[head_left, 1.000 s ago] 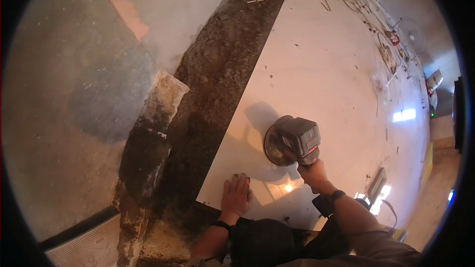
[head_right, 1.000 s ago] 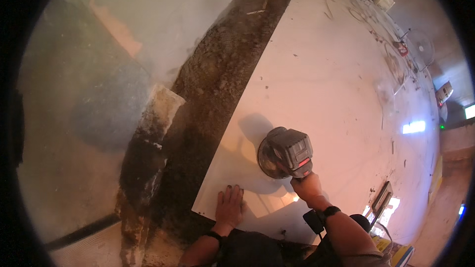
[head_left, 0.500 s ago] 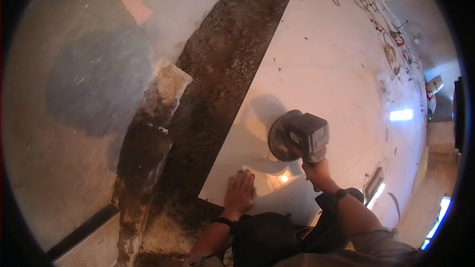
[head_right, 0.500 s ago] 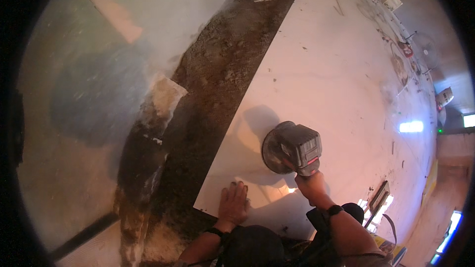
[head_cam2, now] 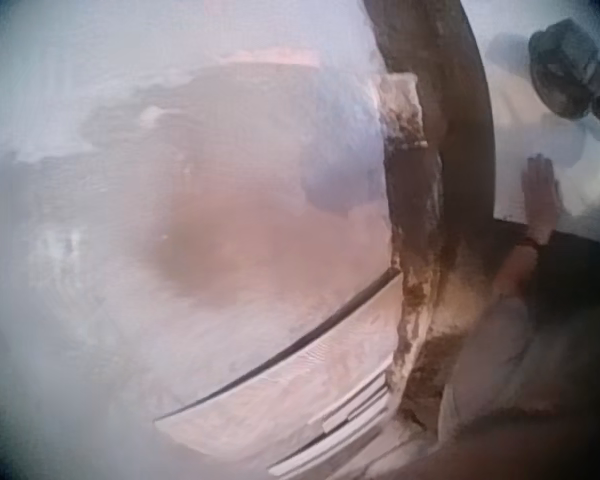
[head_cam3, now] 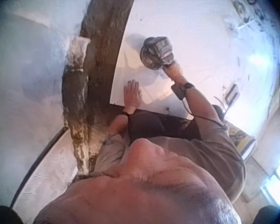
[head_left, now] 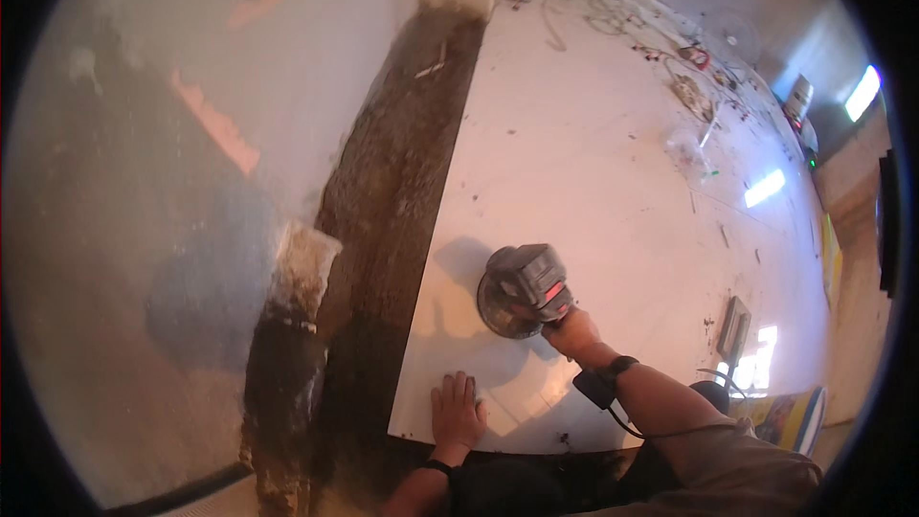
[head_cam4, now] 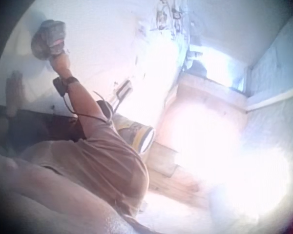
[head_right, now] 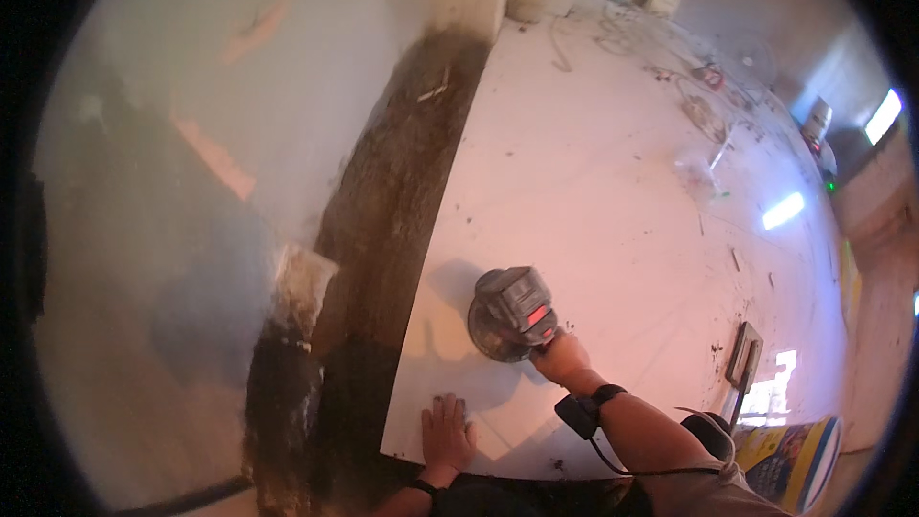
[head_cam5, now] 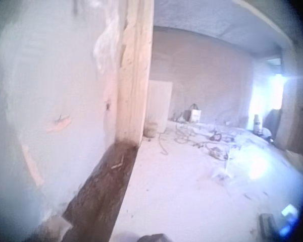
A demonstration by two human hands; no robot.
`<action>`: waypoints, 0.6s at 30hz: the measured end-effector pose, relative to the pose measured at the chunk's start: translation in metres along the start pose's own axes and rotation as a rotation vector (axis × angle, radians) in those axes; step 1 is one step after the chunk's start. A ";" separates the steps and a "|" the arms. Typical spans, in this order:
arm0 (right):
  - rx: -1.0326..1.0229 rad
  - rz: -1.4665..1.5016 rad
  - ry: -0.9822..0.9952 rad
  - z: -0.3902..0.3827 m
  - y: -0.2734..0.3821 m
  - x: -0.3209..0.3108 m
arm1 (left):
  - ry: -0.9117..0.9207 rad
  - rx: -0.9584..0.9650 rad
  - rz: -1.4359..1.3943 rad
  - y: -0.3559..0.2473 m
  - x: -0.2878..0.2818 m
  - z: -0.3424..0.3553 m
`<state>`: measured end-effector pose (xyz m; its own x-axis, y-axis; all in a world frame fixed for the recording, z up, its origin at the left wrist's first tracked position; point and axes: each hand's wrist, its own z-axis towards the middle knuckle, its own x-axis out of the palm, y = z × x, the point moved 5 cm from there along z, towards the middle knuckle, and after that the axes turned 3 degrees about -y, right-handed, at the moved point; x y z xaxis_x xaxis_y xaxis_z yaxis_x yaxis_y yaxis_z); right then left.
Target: The person is finishing a floor tiling job by sanding the edges and applying grout or adhesive to the joints.
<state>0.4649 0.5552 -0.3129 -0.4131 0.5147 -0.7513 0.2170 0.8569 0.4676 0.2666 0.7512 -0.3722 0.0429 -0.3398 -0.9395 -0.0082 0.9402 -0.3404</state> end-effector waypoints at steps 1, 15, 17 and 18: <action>-0.005 -0.030 -0.020 0.005 -0.004 0.002 | 0.006 0.002 -0.001 -0.002 -0.004 0.001; -0.146 0.100 -0.196 -0.008 -0.006 -0.012 | -0.142 0.017 0.091 -0.035 0.017 0.082; -0.105 0.094 -0.166 -0.005 -0.015 -0.019 | -0.157 0.024 0.122 -0.034 0.020 0.096; -0.057 0.096 -0.144 -0.001 -0.022 -0.026 | -0.148 0.025 0.120 -0.037 0.019 0.102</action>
<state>0.4700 0.5229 -0.3037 -0.2614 0.5964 -0.7589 0.1969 0.8027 0.5630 0.3692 0.7125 -0.3736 0.1899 -0.2201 -0.9568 0.0026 0.9747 -0.2237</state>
